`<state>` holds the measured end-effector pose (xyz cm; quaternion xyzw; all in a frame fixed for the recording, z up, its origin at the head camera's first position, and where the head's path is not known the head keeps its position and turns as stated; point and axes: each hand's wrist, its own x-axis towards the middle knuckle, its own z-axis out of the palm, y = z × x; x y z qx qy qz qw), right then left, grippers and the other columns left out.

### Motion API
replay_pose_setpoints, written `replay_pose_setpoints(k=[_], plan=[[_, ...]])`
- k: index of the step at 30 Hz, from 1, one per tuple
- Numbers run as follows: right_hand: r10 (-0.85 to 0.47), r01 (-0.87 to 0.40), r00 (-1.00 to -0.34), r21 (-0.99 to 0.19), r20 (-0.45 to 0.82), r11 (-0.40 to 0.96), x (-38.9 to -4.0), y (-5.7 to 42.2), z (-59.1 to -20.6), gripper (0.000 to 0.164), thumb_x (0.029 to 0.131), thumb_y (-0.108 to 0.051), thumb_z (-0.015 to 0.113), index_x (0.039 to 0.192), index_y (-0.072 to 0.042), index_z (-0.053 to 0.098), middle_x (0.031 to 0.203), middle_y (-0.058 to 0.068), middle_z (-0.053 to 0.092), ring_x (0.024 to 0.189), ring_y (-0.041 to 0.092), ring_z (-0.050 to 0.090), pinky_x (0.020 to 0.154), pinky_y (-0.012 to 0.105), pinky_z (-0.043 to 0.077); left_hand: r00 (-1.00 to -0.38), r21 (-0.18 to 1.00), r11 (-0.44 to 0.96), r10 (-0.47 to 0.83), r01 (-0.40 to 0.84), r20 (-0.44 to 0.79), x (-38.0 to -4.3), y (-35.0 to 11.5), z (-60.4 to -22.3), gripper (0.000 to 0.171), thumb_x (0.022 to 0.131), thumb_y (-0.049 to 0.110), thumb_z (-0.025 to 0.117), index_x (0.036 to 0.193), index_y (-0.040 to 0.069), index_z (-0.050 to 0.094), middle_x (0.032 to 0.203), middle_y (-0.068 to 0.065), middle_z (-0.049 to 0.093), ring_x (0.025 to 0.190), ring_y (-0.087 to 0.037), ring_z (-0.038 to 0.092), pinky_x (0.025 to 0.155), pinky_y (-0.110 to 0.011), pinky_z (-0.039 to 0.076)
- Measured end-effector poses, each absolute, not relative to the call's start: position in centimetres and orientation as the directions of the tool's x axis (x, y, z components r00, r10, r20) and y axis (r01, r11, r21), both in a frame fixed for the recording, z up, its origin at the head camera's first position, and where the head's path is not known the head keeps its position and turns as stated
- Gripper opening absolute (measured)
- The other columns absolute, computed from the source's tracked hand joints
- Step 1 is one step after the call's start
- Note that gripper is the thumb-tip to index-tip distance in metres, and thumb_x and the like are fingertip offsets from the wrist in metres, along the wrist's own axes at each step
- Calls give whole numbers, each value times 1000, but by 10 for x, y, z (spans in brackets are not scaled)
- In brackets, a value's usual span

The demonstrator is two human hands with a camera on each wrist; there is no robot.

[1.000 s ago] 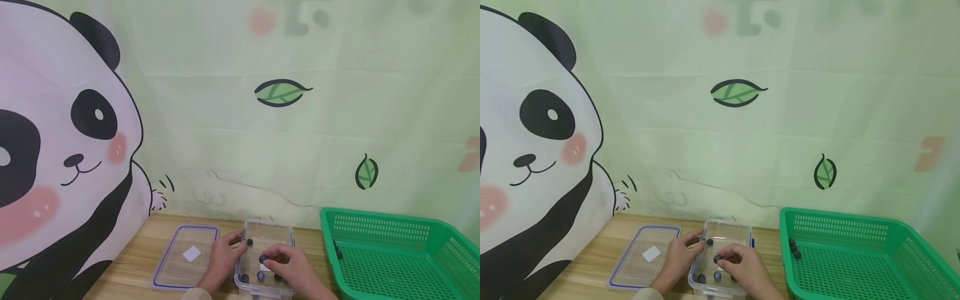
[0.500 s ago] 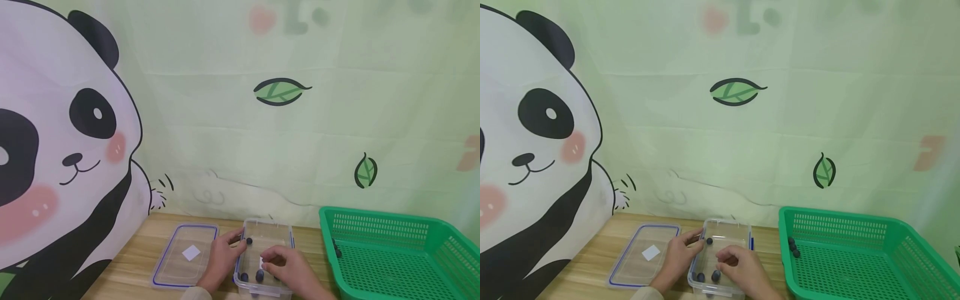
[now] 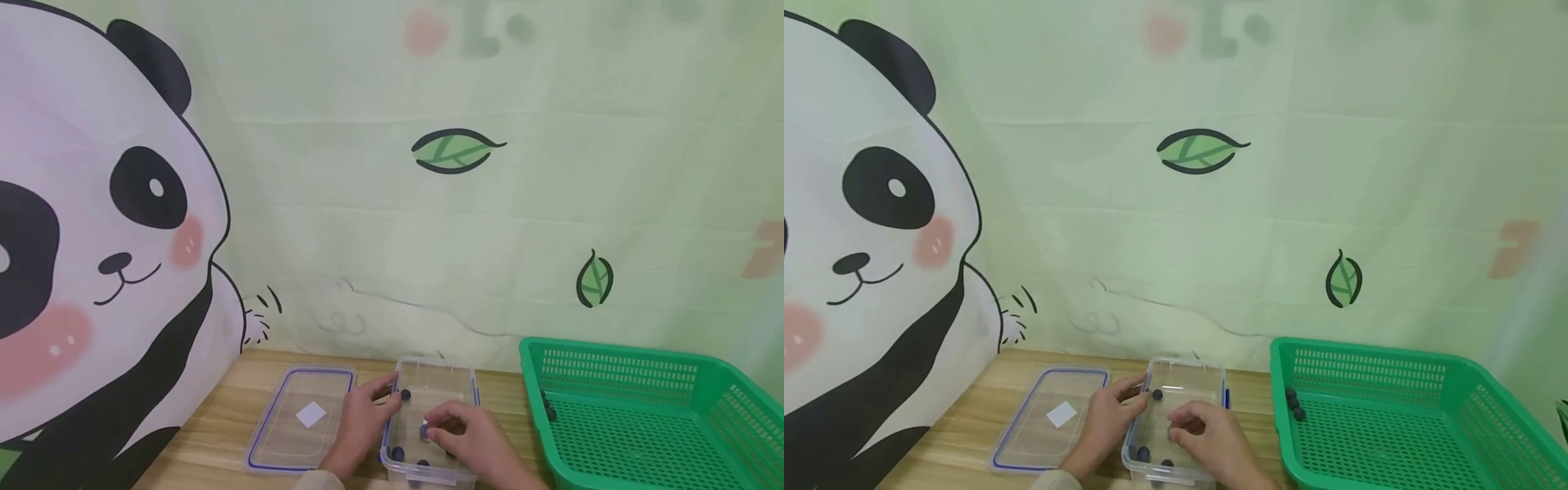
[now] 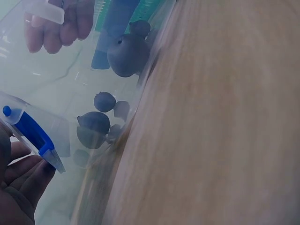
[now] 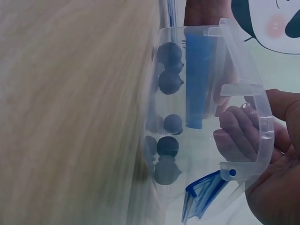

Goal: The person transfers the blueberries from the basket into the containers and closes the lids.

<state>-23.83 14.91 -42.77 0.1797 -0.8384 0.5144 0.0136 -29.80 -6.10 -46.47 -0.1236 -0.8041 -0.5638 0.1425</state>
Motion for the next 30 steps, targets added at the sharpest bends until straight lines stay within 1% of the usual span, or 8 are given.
replay_pose_setpoints(k=[4, 8, 12, 16, 20, 25, 30], plan=[[-267, -303, -941, -866, 207, 398, -237, 148, -426, 13, 94, -9, 80, 105, -4, 78, 102, 4, 78, 92, 18, 71, 74, 26, 60, -928, 873, 324, 43, 363, 370, -298, -62, -465, 44, 88, 5, 75, 131, -1, 72, 118, -21, 76, 113, -38, 73, 90, -41, 63], [-246, -330, -936, -875, 252, 355, -234, 148, -416, 14, 95, -11, 80, 107, -4, 78, 104, 7, 78, 93, 20, 72, 78, 25, 60, -922, 868, 325, 39, 376, 385, -299, -63, -466, 43, 87, 5, 75, 130, -2, 73, 117, -21, 76, 112, -38, 73, 88, -40, 63], [-206, -341, -936, -883, 286, 324, -228, 152, -395, 20, 97, -16, 78, 111, -2, 77, 105, 8, 79, 95, 21, 73, 79, 25, 60, -919, 863, 329, 38, 382, 392, -300, -62, -467, 43, 87, 4, 75, 129, -2, 73, 117, -21, 76, 111, -39, 74, 88, -39, 63], [-169, -344, -938, -882, 304, 323, -221, 159, -369, 23, 98, -21, 78, 114, -6, 78, 110, 5, 78, 101, 20, 73, 83, 26, 60, -918, 863, 327, 41, 386, 395, -299, -62, -467, 43, 87, 4, 75, 129, -3, 73, 117, -21, 76, 110, -39, 74, 88, -39, 63], [-175, -405, -914, -847, 366, 345, -216, 171, -346, 23, 98, -21, 78, 116, -7, 77, 113, 5, 78, 104, 19, 74, 87, 27, 60, -918, 863, 325, 42, 385, 394, -299, -61, -467, 42, 87, 4, 75, 129, -4, 72, 118, -22, 76, 111, -40, 74, 88, -39, 63], [-173, -462, -886, -792, 430, 399, -212, 187, -321, 20, 98, -21, 78, 114, -10, 78, 112, 2, 78, 99, 15, 75, 84, 27, 62, -917, 862, 326, 43, 388, 397, -299, -61, -467, 42, 87, 4, 74, 129, -4, 72, 120, -22, 75, 111, -40, 74, 88, -38, 63], [-204, -544, -836, -725, 509, 423, -209, 200, -298, 18, 98, -18, 78, 114, -10, 78, 111, 0, 79, 95, 16, 75, 79, 29, 63, -918, 863, 328, 36, 384, 395, -299, -61, -467, 42, 87, 4, 74, 128, -4, 73, 120, -22, 75, 110, -39, 74, 87, -37, 63]])
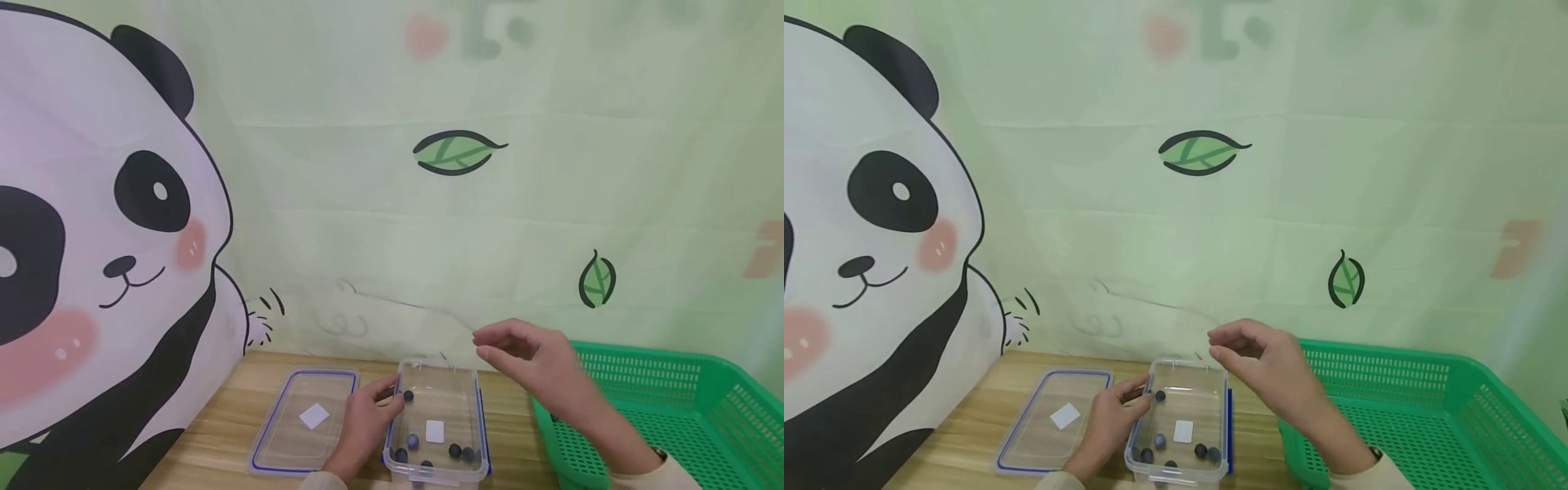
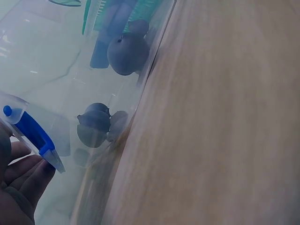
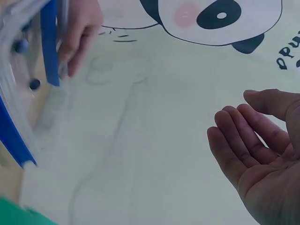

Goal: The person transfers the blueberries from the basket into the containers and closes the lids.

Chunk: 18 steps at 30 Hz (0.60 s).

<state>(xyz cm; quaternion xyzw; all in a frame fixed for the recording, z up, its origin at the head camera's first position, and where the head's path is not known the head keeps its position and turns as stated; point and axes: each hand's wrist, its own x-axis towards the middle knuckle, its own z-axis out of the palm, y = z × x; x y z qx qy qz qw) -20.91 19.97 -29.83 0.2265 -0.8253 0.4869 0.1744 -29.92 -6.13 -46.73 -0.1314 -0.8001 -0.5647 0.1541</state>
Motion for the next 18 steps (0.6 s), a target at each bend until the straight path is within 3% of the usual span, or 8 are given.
replay_pose_setpoints(k=[5, 11, 18], plan=[[-212, -564, -817, -669, 536, 485, -213, 218, -279, 20, 99, -20, 76, 117, -10, 78, 111, -1, 79, 96, 15, 75, 80, 26, 61, -919, 866, 323, 33, 383, 394, -300, -62, -468, 42, 87, 4, 74, 129, -4, 73, 120, -22, 75, 111, -39, 74, 87, -37, 63], [-176, -483, -859, -650, 480, 586, -223, 245, -271, 29, 101, -29, 74, 125, -12, 77, 116, 0, 78, 101, 11, 73, 84, 25, 59, -918, 865, 323, 36, 384, 395, -300, -62, -469, 42, 87, 3, 74, 129, -3, 72, 120, -22, 75, 111, -39, 74, 88, -38, 63], [-148, -409, -892, -622, 427, 668, -241, 272, -275, 35, 103, -35, 72, 128, -12, 75, 120, 4, 77, 110, 21, 71, 85, 28, 58, -921, 871, 314, 35, 378, 388, -300, -62, -468, 43, 87, 3, 74, 129, -3, 72, 121, -22, 75, 112, -39, 73, 88, -38, 63]])
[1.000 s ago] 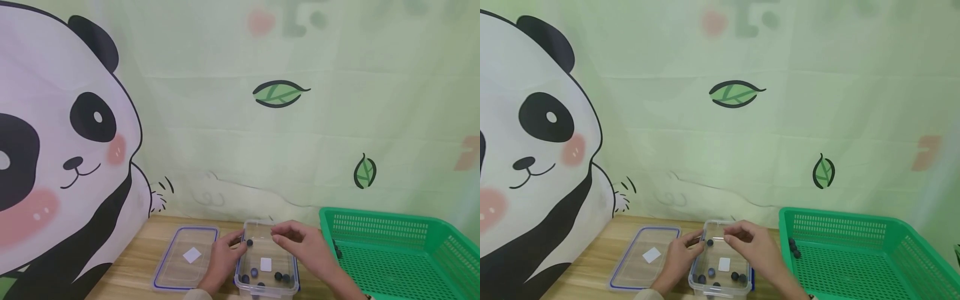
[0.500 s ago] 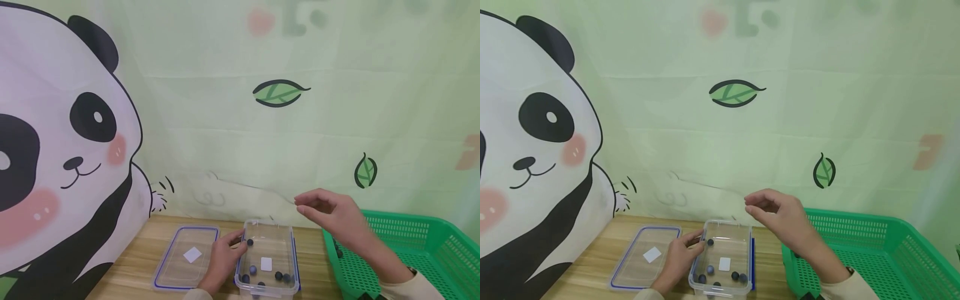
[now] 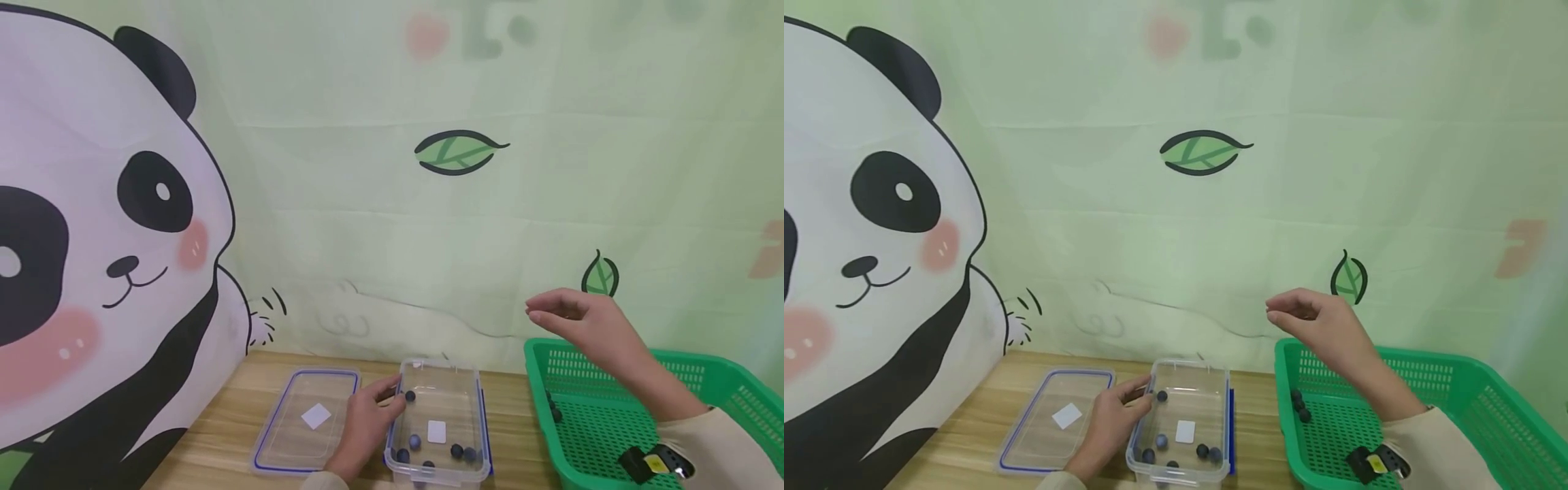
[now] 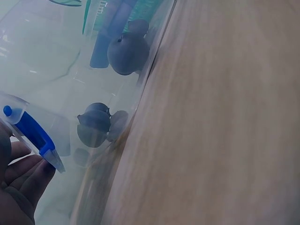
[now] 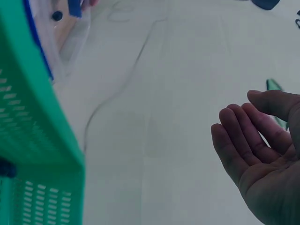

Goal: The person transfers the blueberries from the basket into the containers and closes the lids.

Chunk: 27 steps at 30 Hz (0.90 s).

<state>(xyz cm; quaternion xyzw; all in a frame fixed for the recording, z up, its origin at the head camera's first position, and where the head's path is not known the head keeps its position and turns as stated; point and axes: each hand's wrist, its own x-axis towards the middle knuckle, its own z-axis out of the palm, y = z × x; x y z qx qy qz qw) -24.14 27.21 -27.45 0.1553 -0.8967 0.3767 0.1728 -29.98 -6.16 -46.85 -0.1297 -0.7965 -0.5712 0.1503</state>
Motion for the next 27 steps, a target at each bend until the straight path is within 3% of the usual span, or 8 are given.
replay_pose_setpoints(k=[12, 22, 27], plan=[[-106, -273, -953, -645, 285, 713, -278, 312, -314, 43, 104, -37, 69, 130, -3, 71, 123, 14, 75, 115, 36, 68, 91, 52, 59, -921, 873, 305, 38, 380, 388, -299, -63, -467, 42, 87, 3, 74, 129, -4, 72, 119, -23, 75, 111, -39, 74, 87, -38, 63], [-133, -208, -978, -692, 161, 691, -294, 337, -348, 44, 105, -36, 67, 132, -2, 70, 124, 14, 73, 112, 32, 68, 92, 56, 58, -927, 884, 287, 37, 368, 374, -299, -63, -468, 43, 87, 3, 74, 129, -3, 72, 120, -22, 75, 112, -40, 73, 88, -38, 63], [-198, -227, -972, -709, 125, 668, -298, 347, -363, 37, 105, -28, 68, 129, 1, 71, 122, 16, 74, 107, 29, 70, 90, 53, 60, -929, 883, 298, 33, 362, 370, -299, -63, -468, 42, 87, 4, 74, 129, -3, 72, 121, -22, 75, 112, -39, 73, 88, -38, 63]])
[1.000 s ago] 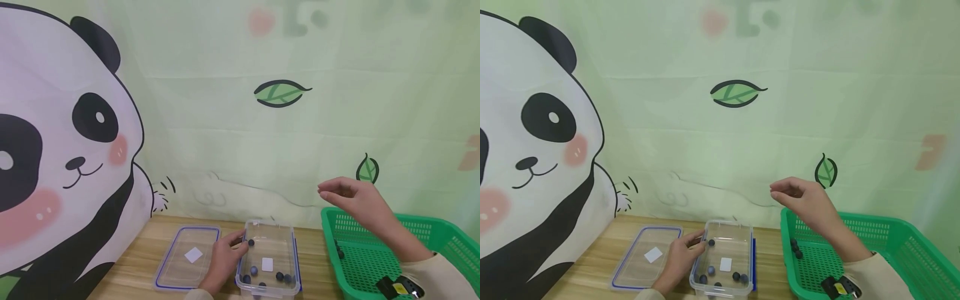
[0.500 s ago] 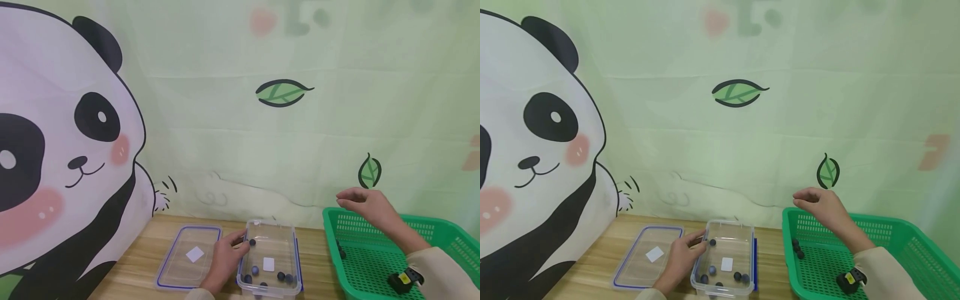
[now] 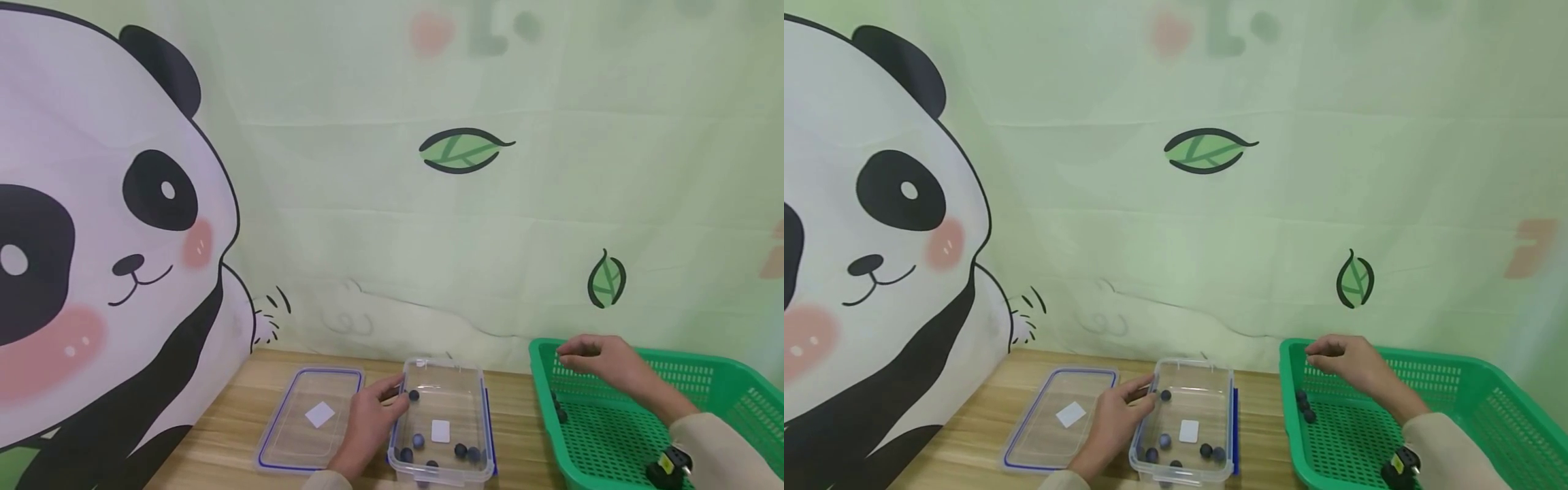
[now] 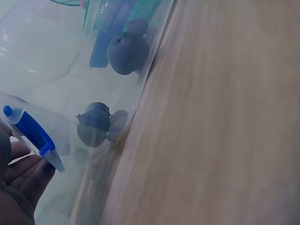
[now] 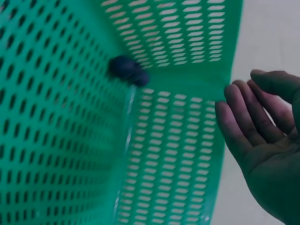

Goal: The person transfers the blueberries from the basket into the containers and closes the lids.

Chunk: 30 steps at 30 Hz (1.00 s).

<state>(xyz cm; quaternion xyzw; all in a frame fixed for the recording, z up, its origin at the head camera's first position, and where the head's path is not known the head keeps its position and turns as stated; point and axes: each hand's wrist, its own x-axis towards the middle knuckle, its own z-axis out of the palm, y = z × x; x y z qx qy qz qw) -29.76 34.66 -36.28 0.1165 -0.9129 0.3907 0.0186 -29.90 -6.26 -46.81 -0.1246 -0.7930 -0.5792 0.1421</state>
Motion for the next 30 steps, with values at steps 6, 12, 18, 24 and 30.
replay_pose_setpoints(k=[6, 12, 18, 24, 30], plan=[[-253, -248, -962, -697, 98, 673, -302, 355, -376, 31, 102, -22, 72, 122, 1, 74, 116, 14, 75, 105, 28, 71, 87, 49, 62, -925, 878, 302, 32, 370, 379, -299, -63, -467, 42, 87, 3, 74, 129, -3, 72, 121, -21, 75, 112, -38, 73, 88, -39, 63], [-324, -293, -943, -654, 77, 697, -308, 359, -386, 24, 99, -15, 74, 116, 1, 76, 109, 11, 77, 102, 27, 70, 80, 39, 62, -929, 885, 293, 32, 362, 370, -299, -63, -468, 42, 88, 3, 75, 130, -2, 72, 121, -21, 75, 112, -39, 73, 88, -38, 63], [-385, -322, -922, -634, 41, 703, -314, 360, -394, 19, 96, -10, 74, 111, 3, 76, 106, 11, 76, 97, 26, 70, 79, 40, 63, -928, 882, 300, 30, 363, 372, -299, -63, -468, 42, 88, 4, 74, 130, -1, 73, 121, -20, 75, 112, -38, 73, 88, -38, 63], [-420, -349, -907, -610, 29, 711, -316, 362, -401, 14, 93, -5, 75, 105, 2, 77, 101, 9, 76, 92, 23, 70, 76, 38, 62, -929, 883, 303, 29, 359, 368, -299, -63, -468, 42, 87, 4, 74, 129, -2, 73, 120, -20, 76, 112, -38, 73, 88, -38, 63], [-430, -333, -903, -616, -11, 714, -313, 358, -403, 12, 92, -4, 76, 103, 1, 77, 99, 6, 75, 89, 21, 69, 74, 36, 62, -929, 881, 308, 27, 360, 370, -299, -63, -467, 43, 87, 4, 74, 129, -1, 73, 120, -20, 76, 112, -38, 73, 88, -39, 63]])
